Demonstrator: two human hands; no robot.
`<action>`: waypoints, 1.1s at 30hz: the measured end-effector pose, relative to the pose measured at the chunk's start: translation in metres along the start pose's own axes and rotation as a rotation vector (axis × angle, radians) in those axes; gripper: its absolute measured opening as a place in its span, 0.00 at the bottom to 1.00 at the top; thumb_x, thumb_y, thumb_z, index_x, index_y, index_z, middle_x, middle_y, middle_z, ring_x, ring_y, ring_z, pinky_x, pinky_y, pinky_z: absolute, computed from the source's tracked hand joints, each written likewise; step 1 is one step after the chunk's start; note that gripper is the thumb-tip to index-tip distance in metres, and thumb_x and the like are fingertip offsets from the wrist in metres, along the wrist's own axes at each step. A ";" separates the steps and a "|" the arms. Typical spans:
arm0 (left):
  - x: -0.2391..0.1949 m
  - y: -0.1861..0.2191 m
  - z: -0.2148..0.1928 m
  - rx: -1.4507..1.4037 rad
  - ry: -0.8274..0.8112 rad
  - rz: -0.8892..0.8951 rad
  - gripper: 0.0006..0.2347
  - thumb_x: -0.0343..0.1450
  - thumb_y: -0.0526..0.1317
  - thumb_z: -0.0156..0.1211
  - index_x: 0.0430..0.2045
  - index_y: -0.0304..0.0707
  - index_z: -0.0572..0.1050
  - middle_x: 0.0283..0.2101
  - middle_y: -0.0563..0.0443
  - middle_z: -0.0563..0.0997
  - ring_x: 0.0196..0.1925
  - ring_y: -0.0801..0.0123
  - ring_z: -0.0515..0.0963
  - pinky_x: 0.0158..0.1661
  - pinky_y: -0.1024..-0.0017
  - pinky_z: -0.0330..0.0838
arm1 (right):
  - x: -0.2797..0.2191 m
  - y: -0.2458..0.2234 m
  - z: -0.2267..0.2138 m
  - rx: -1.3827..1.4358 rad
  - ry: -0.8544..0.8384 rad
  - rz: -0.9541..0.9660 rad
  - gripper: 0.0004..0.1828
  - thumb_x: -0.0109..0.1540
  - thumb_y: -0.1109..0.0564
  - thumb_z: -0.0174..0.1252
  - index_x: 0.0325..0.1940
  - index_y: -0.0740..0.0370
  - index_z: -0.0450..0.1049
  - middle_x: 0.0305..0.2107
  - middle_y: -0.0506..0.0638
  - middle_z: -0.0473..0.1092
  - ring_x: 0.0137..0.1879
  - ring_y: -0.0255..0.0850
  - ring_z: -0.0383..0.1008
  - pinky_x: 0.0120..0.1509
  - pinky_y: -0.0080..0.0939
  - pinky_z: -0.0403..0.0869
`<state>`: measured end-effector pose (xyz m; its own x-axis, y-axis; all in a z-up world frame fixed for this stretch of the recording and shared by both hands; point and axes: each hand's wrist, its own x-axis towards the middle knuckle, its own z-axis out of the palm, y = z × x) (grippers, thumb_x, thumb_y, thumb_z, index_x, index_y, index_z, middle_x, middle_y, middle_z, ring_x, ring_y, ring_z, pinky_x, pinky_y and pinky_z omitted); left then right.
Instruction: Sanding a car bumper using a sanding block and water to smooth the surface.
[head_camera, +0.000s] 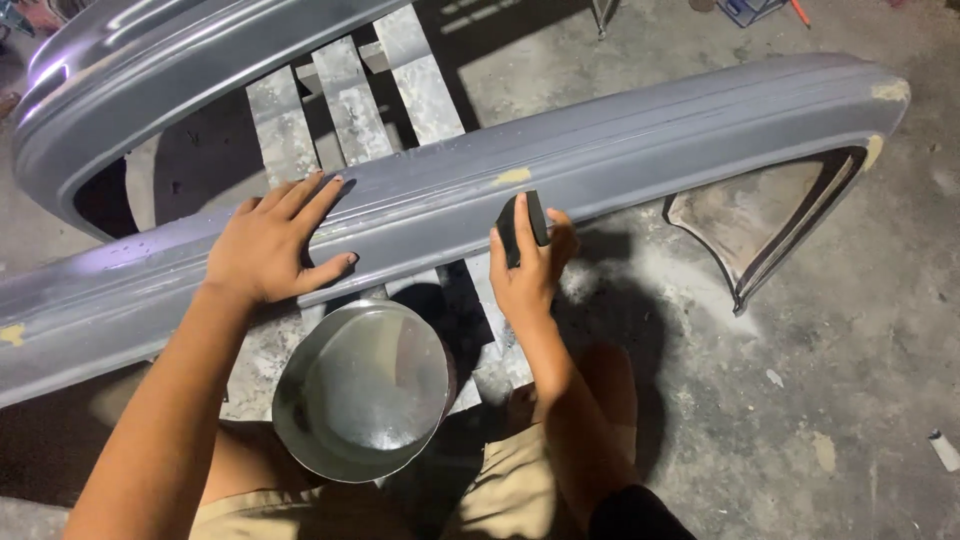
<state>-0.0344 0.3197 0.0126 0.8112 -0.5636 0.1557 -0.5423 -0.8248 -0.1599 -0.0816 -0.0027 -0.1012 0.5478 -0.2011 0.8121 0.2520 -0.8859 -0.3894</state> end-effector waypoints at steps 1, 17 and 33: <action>0.000 0.000 0.000 -0.001 0.024 0.005 0.42 0.64 0.72 0.44 0.74 0.57 0.61 0.68 0.52 0.73 0.67 0.64 0.74 0.55 0.60 0.73 | -0.002 -0.002 0.004 0.063 -0.036 0.048 0.29 0.64 0.52 0.65 0.70 0.53 0.71 0.53 0.60 0.60 0.56 0.57 0.62 0.65 0.55 0.61; 0.002 0.006 -0.006 0.007 0.027 -0.031 0.39 0.65 0.72 0.45 0.71 0.59 0.66 0.62 0.59 0.79 0.65 0.67 0.77 0.54 0.62 0.74 | 0.007 0.034 0.014 -0.004 0.095 -0.027 0.22 0.67 0.57 0.56 0.67 0.49 0.74 0.36 0.54 0.63 0.40 0.50 0.67 0.49 0.48 0.69; 0.011 0.010 -0.024 -0.132 -0.204 -0.063 0.41 0.66 0.72 0.36 0.72 0.51 0.60 0.71 0.46 0.67 0.70 0.50 0.67 0.60 0.45 0.64 | 0.040 -0.032 -0.023 0.557 -0.306 0.940 0.29 0.60 0.30 0.55 0.28 0.58 0.65 0.15 0.45 0.66 0.18 0.35 0.60 0.23 0.41 0.63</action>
<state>-0.0359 0.3036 0.0358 0.8643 -0.5012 -0.0411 -0.5024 -0.8643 -0.0255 -0.0859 0.0081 -0.0463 0.8599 -0.5103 -0.0148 -0.0840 -0.1129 -0.9901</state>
